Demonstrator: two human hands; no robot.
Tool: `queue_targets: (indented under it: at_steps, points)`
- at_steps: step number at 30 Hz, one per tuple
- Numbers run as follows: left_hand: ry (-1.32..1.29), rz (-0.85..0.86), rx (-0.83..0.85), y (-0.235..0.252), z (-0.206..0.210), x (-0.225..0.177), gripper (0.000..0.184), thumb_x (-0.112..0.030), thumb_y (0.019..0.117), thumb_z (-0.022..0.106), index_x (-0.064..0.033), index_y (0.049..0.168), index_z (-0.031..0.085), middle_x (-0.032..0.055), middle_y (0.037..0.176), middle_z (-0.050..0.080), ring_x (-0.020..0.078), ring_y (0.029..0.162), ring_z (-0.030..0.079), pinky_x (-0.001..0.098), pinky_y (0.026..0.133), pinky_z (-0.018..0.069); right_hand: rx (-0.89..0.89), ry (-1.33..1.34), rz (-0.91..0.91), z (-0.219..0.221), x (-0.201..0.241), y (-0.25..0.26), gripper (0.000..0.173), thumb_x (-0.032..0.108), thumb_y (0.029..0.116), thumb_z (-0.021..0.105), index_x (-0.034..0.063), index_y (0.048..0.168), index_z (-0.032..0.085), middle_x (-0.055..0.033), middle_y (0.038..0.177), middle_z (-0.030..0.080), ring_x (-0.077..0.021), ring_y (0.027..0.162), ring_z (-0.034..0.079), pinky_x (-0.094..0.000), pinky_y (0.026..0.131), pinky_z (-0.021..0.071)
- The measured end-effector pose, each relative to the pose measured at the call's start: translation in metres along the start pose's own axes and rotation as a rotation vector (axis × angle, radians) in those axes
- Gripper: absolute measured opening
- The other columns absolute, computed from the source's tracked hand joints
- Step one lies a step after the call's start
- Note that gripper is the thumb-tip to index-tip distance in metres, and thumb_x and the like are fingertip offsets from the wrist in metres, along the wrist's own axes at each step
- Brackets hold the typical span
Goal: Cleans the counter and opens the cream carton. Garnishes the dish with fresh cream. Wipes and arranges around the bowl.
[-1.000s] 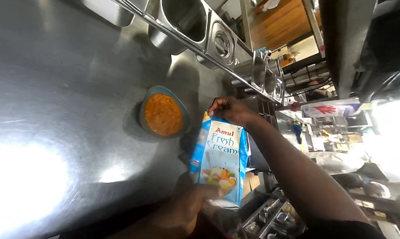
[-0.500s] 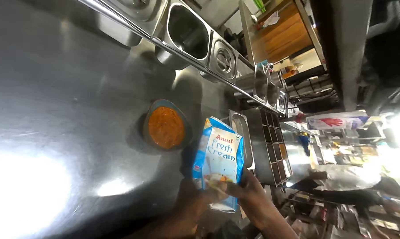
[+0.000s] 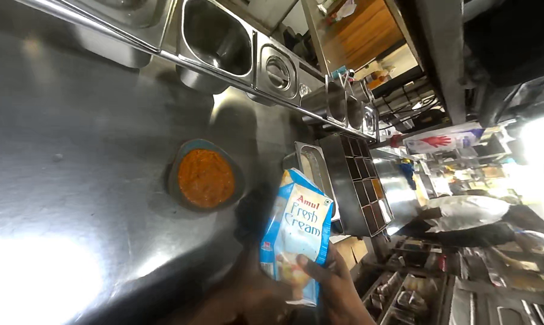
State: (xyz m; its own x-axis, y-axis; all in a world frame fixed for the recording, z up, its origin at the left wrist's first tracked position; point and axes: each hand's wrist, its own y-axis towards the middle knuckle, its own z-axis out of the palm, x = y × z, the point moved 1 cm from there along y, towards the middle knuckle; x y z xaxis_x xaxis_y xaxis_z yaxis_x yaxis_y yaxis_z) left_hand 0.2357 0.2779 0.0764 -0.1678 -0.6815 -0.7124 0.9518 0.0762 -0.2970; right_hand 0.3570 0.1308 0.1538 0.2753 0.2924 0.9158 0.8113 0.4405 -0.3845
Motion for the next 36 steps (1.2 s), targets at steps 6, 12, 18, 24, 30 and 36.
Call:
queue_targets:
  at_steps: [6, 12, 18, 24, 30, 36]
  points:
    - [0.04, -0.136, -0.191, 0.035, 0.007, -0.027, 0.084, -0.007, 0.0621, 0.093, -0.0027, 0.134, 0.051, 0.0132, 0.119, 0.065, 0.0189, 0.104, 0.068, 0.0362, 0.088, 0.0602, 0.033, -0.088, -0.035, -0.005, -0.012, -0.007, 0.052, -0.004, 0.0825, 0.075, -0.0068, 0.127, 0.048, -0.018, 0.101, 0.072, -0.0242, 0.088, 0.074, -0.0393, 0.079, 0.0643]
    - [0.08, -0.137, -0.27, 0.047, 0.009, -0.017, 0.082, -0.011, 0.0558, 0.097, -0.0033, 0.127, 0.057, 0.0116, 0.115, 0.068, 0.0167, 0.103, 0.069, 0.0337, 0.088, 0.0604, -0.034, -0.174, -0.054, -0.005, -0.015, -0.006, 0.04, 0.002, 0.0892, 0.07, -0.0072, 0.123, 0.052, -0.0178, 0.095, 0.072, -0.0232, 0.082, 0.074, -0.0367, 0.074, 0.0642]
    - [0.032, -0.133, -0.266, 0.047, 0.007, -0.009, 0.081, -0.011, 0.0584, 0.097, -0.0023, 0.128, 0.056, 0.0116, 0.116, 0.067, 0.016, 0.104, 0.069, 0.033, 0.089, 0.0601, -0.043, -0.266, -0.015, -0.006, -0.008, -0.001, 0.023, 0.011, 0.0985, 0.059, -0.0052, 0.115, 0.058, -0.0142, 0.088, 0.073, -0.0203, 0.075, 0.074, -0.0353, 0.069, 0.0644]
    - [0.066, -0.134, -0.237, 0.041, 0.01, -0.005, 0.083, -0.013, 0.0585, 0.097, -0.0015, 0.13, 0.055, 0.0101, 0.116, 0.068, 0.0145, 0.104, 0.069, 0.0324, 0.09, 0.0596, 0.081, -0.243, -0.077, -0.007, 0.018, 0.035, 0.045, 0.002, 0.0882, 0.069, -0.0061, 0.128, 0.051, -0.0189, 0.103, 0.072, -0.025, 0.088, 0.074, -0.0391, 0.077, 0.0648]
    - [0.193, -0.168, -0.226, 0.039, 0.008, -0.005, 0.075, -0.017, 0.0619, 0.095, -0.0046, 0.126, 0.058, 0.0074, 0.113, 0.069, 0.0135, 0.101, 0.07, 0.0334, 0.09, 0.0594, 0.053, -0.168, -0.063, -0.008, 0.006, 0.037, 0.033, 0.002, 0.0876, 0.068, -0.0066, 0.117, 0.055, -0.0168, 0.094, 0.073, -0.0219, 0.08, 0.075, -0.0374, 0.074, 0.065]
    - [0.365, -0.181, -0.178, 0.039, 0.004, -0.021, 0.074, -0.026, 0.0715, 0.091, -0.0058, 0.133, 0.057, 0.0101, 0.12, 0.068, 0.0181, 0.109, 0.068, 0.0393, 0.097, 0.0565, 0.092, -0.092, -0.059, -0.018, -0.006, 0.036, 0.036, 0.001, 0.0889, 0.068, -0.0044, 0.121, 0.052, -0.0146, 0.098, 0.073, -0.0215, 0.085, 0.075, -0.039, 0.078, 0.0647]
